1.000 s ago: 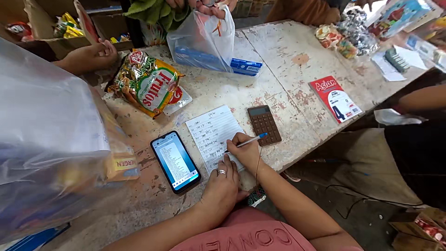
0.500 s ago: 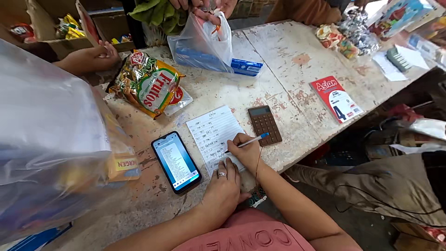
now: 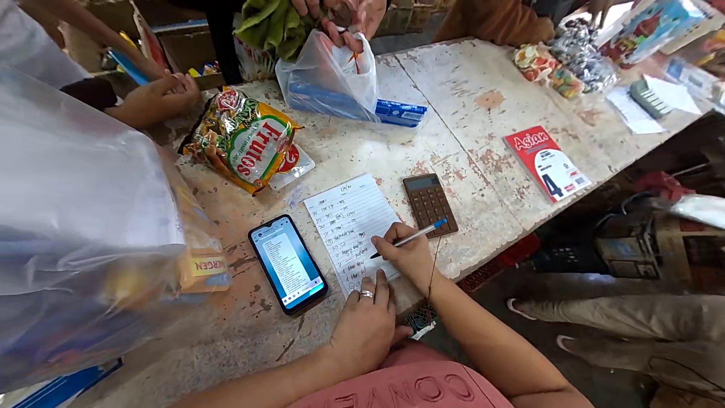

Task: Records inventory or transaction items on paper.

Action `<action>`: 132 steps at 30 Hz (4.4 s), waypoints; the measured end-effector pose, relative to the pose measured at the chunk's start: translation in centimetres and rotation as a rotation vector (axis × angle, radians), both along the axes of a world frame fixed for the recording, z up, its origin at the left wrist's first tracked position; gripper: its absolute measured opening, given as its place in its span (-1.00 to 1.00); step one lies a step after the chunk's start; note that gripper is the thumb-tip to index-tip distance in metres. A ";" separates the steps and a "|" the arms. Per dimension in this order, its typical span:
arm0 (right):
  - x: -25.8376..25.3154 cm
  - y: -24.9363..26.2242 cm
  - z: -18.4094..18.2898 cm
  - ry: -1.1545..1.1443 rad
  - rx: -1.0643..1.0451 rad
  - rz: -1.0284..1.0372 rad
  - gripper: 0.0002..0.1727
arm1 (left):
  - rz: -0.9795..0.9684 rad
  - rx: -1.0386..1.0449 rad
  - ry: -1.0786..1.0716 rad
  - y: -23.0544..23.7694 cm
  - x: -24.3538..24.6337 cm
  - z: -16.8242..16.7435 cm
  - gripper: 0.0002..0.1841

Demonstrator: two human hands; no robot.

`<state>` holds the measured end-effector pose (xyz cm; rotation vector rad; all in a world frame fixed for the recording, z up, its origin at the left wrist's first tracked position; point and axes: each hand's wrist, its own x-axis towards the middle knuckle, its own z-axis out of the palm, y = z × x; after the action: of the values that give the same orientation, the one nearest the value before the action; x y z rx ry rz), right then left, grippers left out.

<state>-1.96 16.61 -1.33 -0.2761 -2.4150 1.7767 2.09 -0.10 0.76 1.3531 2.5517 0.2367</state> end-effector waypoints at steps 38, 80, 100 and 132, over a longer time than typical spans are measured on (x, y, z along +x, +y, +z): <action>-3.1 -1.4 -0.5 0.058 0.216 0.021 -0.64 | 0.155 -0.022 0.087 0.3 -1.8 -1.7 0.10; -3.2 -1.2 -0.5 0.080 0.199 0.017 -0.65 | 0.137 0.007 0.149 0.2 -1.6 -2.3 0.11; -3.0 -1.2 -0.8 0.106 0.190 0.019 -0.64 | 0.076 -0.060 0.102 0.2 -1.1 -1.3 0.10; -3.0 -1.3 -0.8 0.080 0.155 0.008 -0.65 | 0.142 -0.015 0.181 0.3 -1.7 -2.5 0.15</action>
<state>-4.99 15.33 -2.17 -0.1763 -2.4827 1.5608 0.35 0.20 -1.69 1.2411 2.7969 0.1252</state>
